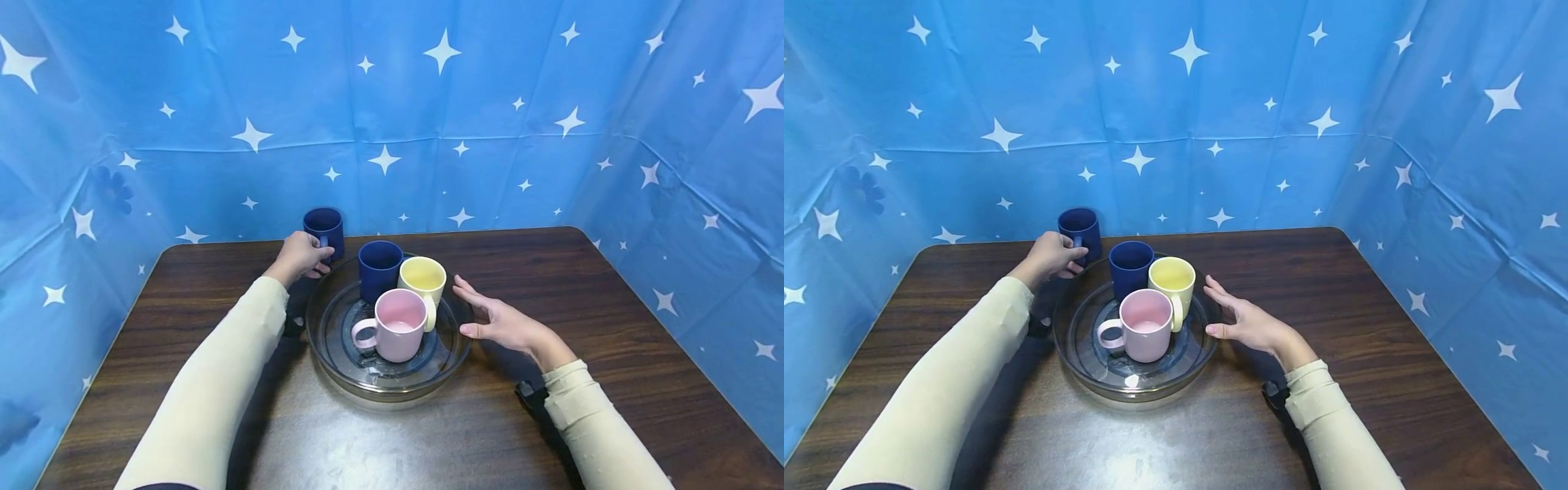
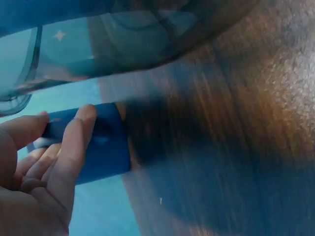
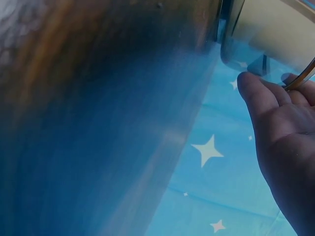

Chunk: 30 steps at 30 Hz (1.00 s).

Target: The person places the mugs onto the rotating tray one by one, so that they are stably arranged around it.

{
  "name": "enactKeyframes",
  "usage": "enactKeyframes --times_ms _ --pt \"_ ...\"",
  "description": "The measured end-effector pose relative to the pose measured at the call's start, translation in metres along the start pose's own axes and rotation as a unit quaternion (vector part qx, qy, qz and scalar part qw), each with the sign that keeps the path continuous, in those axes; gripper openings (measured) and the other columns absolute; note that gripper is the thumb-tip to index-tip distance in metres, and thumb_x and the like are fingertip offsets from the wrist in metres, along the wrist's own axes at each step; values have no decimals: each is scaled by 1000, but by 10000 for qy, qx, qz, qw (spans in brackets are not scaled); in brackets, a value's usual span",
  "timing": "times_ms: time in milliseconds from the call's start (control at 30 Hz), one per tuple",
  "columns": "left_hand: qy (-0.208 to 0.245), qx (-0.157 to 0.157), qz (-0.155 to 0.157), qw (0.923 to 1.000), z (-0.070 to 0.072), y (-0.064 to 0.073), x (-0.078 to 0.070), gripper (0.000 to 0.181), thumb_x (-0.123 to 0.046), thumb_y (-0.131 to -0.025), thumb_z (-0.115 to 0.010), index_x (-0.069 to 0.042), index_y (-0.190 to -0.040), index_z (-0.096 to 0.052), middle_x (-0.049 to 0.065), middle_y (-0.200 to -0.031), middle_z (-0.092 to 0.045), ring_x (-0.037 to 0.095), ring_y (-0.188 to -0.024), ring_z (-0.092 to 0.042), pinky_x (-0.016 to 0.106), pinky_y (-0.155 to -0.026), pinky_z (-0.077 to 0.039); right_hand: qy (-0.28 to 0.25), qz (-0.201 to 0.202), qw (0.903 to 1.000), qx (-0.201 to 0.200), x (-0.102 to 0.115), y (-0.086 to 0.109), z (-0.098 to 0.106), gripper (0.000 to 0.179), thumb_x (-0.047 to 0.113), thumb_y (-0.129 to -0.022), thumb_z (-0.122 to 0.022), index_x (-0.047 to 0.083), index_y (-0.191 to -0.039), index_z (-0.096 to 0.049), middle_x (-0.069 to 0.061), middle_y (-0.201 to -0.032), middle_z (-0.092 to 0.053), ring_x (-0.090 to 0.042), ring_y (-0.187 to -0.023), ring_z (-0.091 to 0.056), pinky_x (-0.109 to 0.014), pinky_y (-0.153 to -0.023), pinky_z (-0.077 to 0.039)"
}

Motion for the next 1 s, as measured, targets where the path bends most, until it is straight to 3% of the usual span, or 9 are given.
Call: enactKeyframes --times_ms 233,367,667,800,1000 --pt "334 -385 -123 9986 0 2 2 33 -14 -103 -60 6 -77 -61 22 -88 -71 28 -81 -76 34 -74 -60 -19 4 10000 1 1 0 0 81 33 -100 -67 10 -162 -21 -3 -171 0 -33 -155 -2 -62 -119 -16" --pt "314 -511 -239 9979 4 5 5 29 -12 -103 -60 11 -86 -66 27 -97 -72 29 -85 -76 35 -77 -60 -9 -16 10000 1 1 -1 -1 82 34 -100 -67 9 -162 -20 -3 -171 1 -33 -156 -2 -62 -119 -16" --pt "272 -408 -440 9978 11 7 13 27 -11 -103 -60 13 -106 -71 29 -104 -71 26 -80 -76 30 -72 -61 94 -46 9999 -23 0 1 -1 84 40 -99 -67 11 -163 -20 -3 -171 0 -34 -155 -2 -64 -118 -16" --pt "61 -389 -396 9984 18 12 15 29 -14 -103 -60 11 -112 -71 27 -104 -73 25 -80 -76 36 -74 -61 180 64 9998 -12 0 0 -1 86 43 -98 -66 11 -163 -19 -4 -171 0 -35 -155 -4 -64 -118 -18" --pt "-208 -378 -408 9982 28 20 15 29 -17 -104 -59 7 -115 -71 24 -104 -74 28 -85 -76 43 -76 -60 303 164 9994 -23 4 0 -1 79 27 -102 -63 5 -162 -16 -9 -171 -1 -36 -155 -4 -65 -117 -18"
Point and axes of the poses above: each hand's wrist, its own y-axis away from the middle knuckle, its own z-axis out of the back of the hand, x = y × z, the point moved 5 cm from there along -y, towards the middle knuckle
